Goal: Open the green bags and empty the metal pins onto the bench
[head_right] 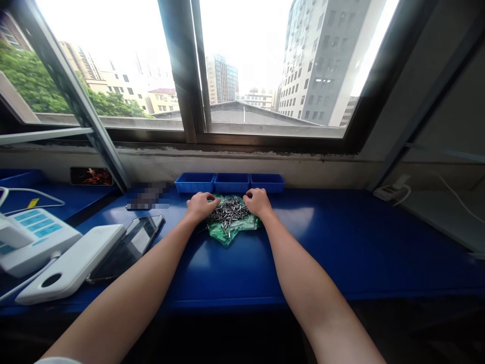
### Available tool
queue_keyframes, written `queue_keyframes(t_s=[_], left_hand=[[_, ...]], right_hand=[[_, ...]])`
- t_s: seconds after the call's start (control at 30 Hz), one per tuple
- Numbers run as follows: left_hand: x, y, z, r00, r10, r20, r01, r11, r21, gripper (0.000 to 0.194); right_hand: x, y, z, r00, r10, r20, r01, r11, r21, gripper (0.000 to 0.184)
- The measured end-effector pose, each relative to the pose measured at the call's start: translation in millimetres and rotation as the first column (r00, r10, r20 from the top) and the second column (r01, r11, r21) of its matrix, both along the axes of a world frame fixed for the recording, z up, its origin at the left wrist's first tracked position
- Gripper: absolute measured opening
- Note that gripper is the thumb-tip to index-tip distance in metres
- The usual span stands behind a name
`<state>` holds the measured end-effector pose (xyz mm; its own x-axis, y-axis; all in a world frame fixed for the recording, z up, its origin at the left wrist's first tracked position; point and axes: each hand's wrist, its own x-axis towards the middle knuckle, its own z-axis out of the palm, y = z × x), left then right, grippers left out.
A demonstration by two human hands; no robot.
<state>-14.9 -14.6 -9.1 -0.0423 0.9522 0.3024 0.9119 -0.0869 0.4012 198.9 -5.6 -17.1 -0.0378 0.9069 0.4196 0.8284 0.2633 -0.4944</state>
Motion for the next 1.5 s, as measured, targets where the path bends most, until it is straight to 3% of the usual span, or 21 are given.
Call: queue_keyframes(t_s=[0.3, 0.43, 0.63, 0.73, 0.87, 0.97, 1.07, 1.17, 1.27, 1.4, 1.5], left_hand=[[1.0, 6.0, -2.7, 0.999, -0.012, 0.047, 0.015, 0.998, -0.068, 0.035], [2.8, 5.3, -2.7, 0.992, -0.010, 0.125, 0.011, 1.000, -0.008, 0.025], [8.6, -5.0, 9.2, 0.966, -0.055, 0.252, 0.025, 0.992, 0.124, 0.019], [12.4, -10.3, 13.2, 0.922, -0.187, 0.339, 0.099, 0.960, 0.261, 0.018], [19.7, -16.7, 13.2, 0.831, -0.422, 0.362, 0.262, 0.872, 0.414, 0.016], [24.4, -20.7, 12.8, 0.787, -0.514, 0.341, 0.345, 0.825, 0.448, 0.015], [26.2, -22.5, 13.3, 0.772, -0.570, 0.281, 0.395, 0.777, 0.491, 0.018], [26.2, -21.9, 13.0, 0.795, -0.562, 0.229, 0.384, 0.757, 0.528, 0.036], [25.5, -19.9, 11.3, 0.843, -0.492, 0.217, 0.315, 0.779, 0.542, 0.046], [23.5, -16.9, 9.0, 0.869, -0.456, 0.194, 0.287, 0.782, 0.553, 0.041], [21.8, -15.8, 8.7, 0.858, -0.475, 0.196, 0.307, 0.781, 0.544, 0.026]], right_hand=[[-1.6, -0.7, -0.6, 0.999, 0.021, 0.033, -0.019, 0.998, -0.051, 0.032], [-2.9, -2.6, 1.5, 0.998, 0.031, 0.045, -0.030, 0.999, -0.028, 0.031], [-5.9, -5.0, 4.1, 0.996, 0.093, -0.010, -0.092, 0.992, 0.087, 0.028], [-11.1, -9.4, 8.0, 0.979, 0.179, -0.099, -0.167, 0.979, 0.117, 0.038], [-21.0, -18.4, 15.2, 0.913, 0.350, -0.211, -0.326, 0.935, 0.137, 0.059], [-26.9, -23.2, 19.2, 0.880, 0.423, -0.215, -0.385, 0.902, 0.196, 0.034], [-28.8, -23.8, 20.6, 0.917, 0.358, -0.174, -0.287, 0.898, 0.335, 0.017], [-28.3, -21.4, 19.4, 0.934, 0.311, -0.177, -0.197, 0.860, 0.471, 0.014], [-28.6, -19.7, 17.5, 0.914, 0.359, -0.192, -0.216, 0.828, 0.518, 0.014], [-31.0, -22.2, 17.7, 0.881, 0.434, -0.187, -0.282, 0.801, 0.527, 0.015], [-32.9, -25.8, 19.7, 0.871, 0.452, -0.195, -0.302, 0.804, 0.513, 0.015]])
